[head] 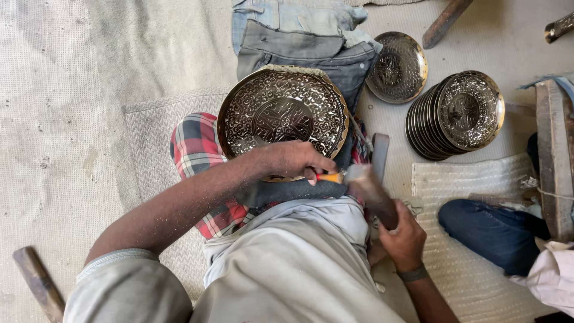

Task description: The person sits on the floor and uses a hammer and chisel to engrave a decorative pattern onto a brass plate. The plate is held steady on a cushion between the legs while the person repeatedly strikes the chisel to create the design.

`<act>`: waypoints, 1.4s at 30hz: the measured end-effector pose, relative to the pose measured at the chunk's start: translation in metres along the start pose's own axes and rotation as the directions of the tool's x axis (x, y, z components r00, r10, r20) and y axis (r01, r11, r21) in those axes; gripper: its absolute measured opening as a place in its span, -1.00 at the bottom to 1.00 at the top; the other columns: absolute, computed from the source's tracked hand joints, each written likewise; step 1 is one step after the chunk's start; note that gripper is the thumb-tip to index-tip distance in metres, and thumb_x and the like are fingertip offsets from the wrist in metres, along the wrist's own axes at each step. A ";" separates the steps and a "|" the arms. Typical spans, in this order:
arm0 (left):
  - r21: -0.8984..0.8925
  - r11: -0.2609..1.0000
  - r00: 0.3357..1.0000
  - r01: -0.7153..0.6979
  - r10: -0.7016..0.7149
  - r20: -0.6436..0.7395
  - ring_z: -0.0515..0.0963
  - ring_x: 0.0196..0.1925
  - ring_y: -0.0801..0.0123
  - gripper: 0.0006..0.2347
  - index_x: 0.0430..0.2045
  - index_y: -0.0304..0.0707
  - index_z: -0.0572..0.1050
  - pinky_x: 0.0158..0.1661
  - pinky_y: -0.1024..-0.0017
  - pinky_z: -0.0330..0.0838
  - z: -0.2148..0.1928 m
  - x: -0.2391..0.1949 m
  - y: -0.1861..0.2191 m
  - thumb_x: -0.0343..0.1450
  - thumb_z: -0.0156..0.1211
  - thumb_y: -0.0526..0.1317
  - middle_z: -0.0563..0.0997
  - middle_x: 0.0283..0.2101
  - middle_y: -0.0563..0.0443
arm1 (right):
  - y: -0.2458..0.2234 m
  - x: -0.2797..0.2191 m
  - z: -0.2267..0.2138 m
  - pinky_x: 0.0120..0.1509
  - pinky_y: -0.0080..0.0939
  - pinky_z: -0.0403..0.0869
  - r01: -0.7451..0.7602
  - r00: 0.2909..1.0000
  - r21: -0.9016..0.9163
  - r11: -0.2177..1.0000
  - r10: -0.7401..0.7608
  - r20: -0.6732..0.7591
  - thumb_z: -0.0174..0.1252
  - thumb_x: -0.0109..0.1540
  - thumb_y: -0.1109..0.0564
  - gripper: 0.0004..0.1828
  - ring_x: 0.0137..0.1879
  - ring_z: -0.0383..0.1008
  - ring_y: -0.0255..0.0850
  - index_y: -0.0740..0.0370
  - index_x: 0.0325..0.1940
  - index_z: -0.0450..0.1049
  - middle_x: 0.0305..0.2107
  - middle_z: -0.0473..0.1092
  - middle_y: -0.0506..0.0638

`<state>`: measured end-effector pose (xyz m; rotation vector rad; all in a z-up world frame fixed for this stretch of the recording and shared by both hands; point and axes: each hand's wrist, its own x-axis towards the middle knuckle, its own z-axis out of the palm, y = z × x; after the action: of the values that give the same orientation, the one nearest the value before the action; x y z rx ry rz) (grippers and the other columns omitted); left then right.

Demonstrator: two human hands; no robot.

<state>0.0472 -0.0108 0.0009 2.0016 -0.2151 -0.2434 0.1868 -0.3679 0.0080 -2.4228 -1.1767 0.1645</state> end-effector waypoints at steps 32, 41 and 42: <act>-0.327 0.922 0.874 0.207 -0.324 -0.362 0.72 -0.26 0.40 -0.51 0.15 -0.15 0.44 -0.20 0.38 0.61 0.016 -0.033 0.002 0.30 0.39 -0.39 0.74 -0.25 0.02 | -0.028 0.125 -0.046 0.12 -0.11 0.56 -0.087 0.915 0.283 0.955 -0.036 0.402 0.30 0.06 0.18 -0.32 -0.05 0.64 -0.07 0.11 0.27 0.31 -0.21 0.57 0.11; -0.336 0.930 0.854 0.148 -0.291 -0.431 0.71 -0.26 0.44 -0.52 0.12 -0.21 0.45 -0.23 0.43 0.58 0.024 -0.039 -0.011 0.29 0.40 -0.41 0.73 -0.26 0.00 | -0.056 0.136 -0.052 0.06 0.00 0.50 0.007 0.900 0.078 0.997 -0.040 0.434 0.36 0.01 0.18 -0.24 -0.01 0.60 0.07 0.16 0.29 0.32 -0.12 0.54 0.23; -0.320 0.938 0.845 0.135 -0.278 -0.457 0.70 -0.26 0.45 -0.50 0.12 -0.23 0.43 -0.21 0.44 0.57 0.024 -0.037 -0.013 0.26 0.45 -0.40 0.72 -0.28 -0.01 | -0.053 0.131 -0.052 0.07 -0.01 0.51 -0.042 0.890 0.032 0.999 0.023 0.456 0.36 0.02 0.18 -0.25 0.00 0.60 0.07 0.16 0.30 0.32 -0.11 0.54 0.22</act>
<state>0.0053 -0.0164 -0.0182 1.7374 0.3547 0.1094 0.2468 -0.2551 0.0884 -2.4392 -1.3045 0.7997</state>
